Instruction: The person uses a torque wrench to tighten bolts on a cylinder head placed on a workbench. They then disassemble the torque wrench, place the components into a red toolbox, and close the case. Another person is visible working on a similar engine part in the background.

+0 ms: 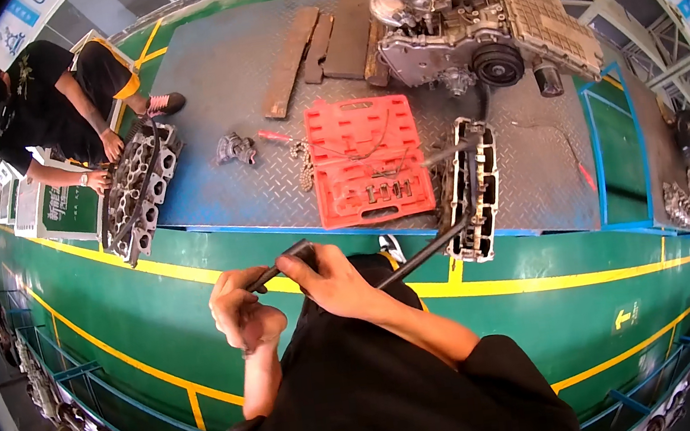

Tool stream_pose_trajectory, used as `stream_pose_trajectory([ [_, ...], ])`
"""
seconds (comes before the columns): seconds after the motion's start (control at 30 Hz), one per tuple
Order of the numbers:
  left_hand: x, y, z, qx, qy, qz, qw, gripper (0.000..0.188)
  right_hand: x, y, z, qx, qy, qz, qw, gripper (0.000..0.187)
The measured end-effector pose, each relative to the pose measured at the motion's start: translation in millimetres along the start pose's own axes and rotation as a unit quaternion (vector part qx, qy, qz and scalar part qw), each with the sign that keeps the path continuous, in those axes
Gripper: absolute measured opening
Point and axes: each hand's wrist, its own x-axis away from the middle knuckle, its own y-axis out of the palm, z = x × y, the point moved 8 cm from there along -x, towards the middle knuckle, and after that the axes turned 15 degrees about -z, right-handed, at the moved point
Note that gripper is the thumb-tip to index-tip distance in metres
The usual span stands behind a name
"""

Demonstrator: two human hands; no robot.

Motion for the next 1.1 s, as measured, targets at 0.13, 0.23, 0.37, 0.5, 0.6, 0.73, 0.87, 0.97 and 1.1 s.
stream_pose_trajectory([
  [0.13,25.1,28.5,-39.1,0.216,-0.265,0.069,0.937,0.075,7.6,-19.5,-17.4,0.192,-0.071,0.027,0.978,0.025],
  [0.23,16.2,46.9,-50.3,0.289,-0.321,0.046,0.901,0.072,10.8,-35.1,-24.9,0.259,-0.129,0.043,0.956,0.025],
  [0.37,33.4,97.4,-81.8,0.456,-0.515,-0.023,0.725,0.068,18.6,-64.4,-12.0,0.334,-0.081,0.041,0.938,0.025],
  [0.5,141.8,194.1,-50.3,0.689,-0.656,-0.306,0.048,0.053,35.7,-75.1,19.9,0.503,-0.077,-0.199,0.837,0.027],
  [0.6,139.4,206.7,-58.6,0.576,-0.705,-0.334,0.243,0.030,38.3,-94.8,29.0,0.460,-0.009,-0.140,0.877,0.030],
  [0.73,98.8,190.7,-80.7,0.521,-0.672,-0.151,0.503,0.020,40.1,-117.8,18.2,0.345,-0.015,-0.005,0.938,0.023],
  [0.87,51.8,145.0,-78.6,0.490,-0.580,0.130,0.638,0.027,45.2,-112.6,6.8,0.287,-0.065,0.057,0.954,0.022],
  [0.97,40.9,127.7,-84.3,0.491,-0.491,0.157,0.703,0.024,42.0,-101.6,5.5,0.242,-0.090,0.079,0.963,0.026],
  [1.1,47.3,123.0,-76.6,0.477,-0.417,0.102,0.767,0.032,37.9,-92.3,-6.8,0.224,-0.113,0.092,0.964,0.023],
])
